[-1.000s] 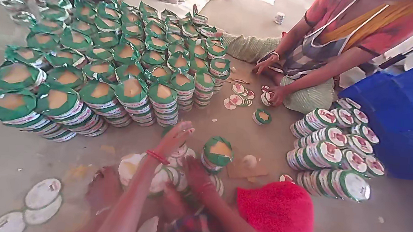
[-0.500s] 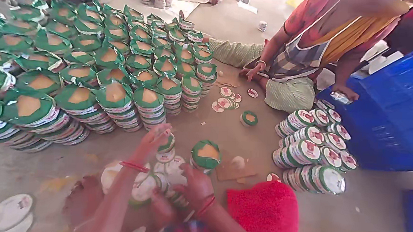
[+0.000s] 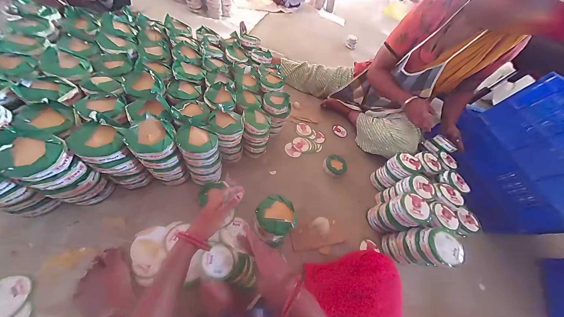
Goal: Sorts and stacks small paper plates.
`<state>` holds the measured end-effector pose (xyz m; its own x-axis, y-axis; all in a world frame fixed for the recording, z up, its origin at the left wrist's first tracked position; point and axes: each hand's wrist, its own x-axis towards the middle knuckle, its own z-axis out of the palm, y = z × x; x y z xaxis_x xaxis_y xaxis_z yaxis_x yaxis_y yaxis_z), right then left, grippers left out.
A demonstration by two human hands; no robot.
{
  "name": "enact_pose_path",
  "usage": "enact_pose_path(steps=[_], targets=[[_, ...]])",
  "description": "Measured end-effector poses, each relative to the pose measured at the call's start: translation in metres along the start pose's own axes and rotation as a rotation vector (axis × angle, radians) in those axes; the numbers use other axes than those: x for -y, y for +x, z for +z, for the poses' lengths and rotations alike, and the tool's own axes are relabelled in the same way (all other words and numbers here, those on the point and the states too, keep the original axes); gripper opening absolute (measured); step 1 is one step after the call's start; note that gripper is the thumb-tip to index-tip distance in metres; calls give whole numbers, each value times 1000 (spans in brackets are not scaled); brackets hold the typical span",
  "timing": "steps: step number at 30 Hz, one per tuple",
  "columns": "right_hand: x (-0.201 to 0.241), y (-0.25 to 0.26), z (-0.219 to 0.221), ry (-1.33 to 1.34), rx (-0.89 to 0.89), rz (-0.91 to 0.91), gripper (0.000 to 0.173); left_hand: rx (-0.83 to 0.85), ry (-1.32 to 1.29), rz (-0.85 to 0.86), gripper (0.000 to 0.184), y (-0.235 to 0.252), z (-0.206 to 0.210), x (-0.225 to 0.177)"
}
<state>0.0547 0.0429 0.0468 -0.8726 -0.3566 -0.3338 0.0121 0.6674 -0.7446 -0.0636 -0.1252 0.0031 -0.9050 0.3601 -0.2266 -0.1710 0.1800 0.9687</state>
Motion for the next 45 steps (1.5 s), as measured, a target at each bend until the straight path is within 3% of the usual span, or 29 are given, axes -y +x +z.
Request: enact_pose_path(steps=[3,5,8,11,13,15,17,23,27,30,32,34,37,39,40,43,45], targets=[[-4,-3,3,-62,-63,-56,93,24,44,28,54,-1,-5,1],[-2,-15,-3,-109,-201,-73,78,29,86,50,58,-3,-11,-1],[-13,-27,-2,-120,-634,-236,42,78,113,88,64,-6,-11,-7],[-22,-27,1,67,-838,-268,41,320,43,180,78,-15,-4,-16],[-21,-27,2,225,-871,-225,44,525,6,259,84,-18,2,-17],[-21,-28,2,302,-881,-198,43,577,42,238,73,-24,8,-24],[-19,-30,0,367,-863,-198,45,519,82,199,52,-31,12,-34],[-29,-42,-8,452,-725,-258,64,339,78,184,20,-36,-5,-40],[-39,-46,-6,384,-558,-251,86,83,122,354,18,-37,-16,-39],[-37,-43,-5,449,-656,-353,103,183,119,545,12,-35,-15,-40],[-31,-39,-6,520,-656,-461,92,294,145,632,14,-32,-1,-41],[-26,-34,-10,519,-714,-504,61,260,195,660,15,-30,14,-43],[-35,-30,-17,367,-1013,-423,42,122,239,619,51,-21,15,-31],[-53,-22,-15,203,-1158,-350,41,72,198,464,74,-15,17,-17],[-59,-15,-10,138,-1174,-294,42,67,138,382,77,-12,23,-9],[-60,7,17,16,-1055,-127,50,78,-103,218,71,1,51,16],[-57,18,30,-59,-1031,-131,55,94,-243,196,67,3,69,28]])
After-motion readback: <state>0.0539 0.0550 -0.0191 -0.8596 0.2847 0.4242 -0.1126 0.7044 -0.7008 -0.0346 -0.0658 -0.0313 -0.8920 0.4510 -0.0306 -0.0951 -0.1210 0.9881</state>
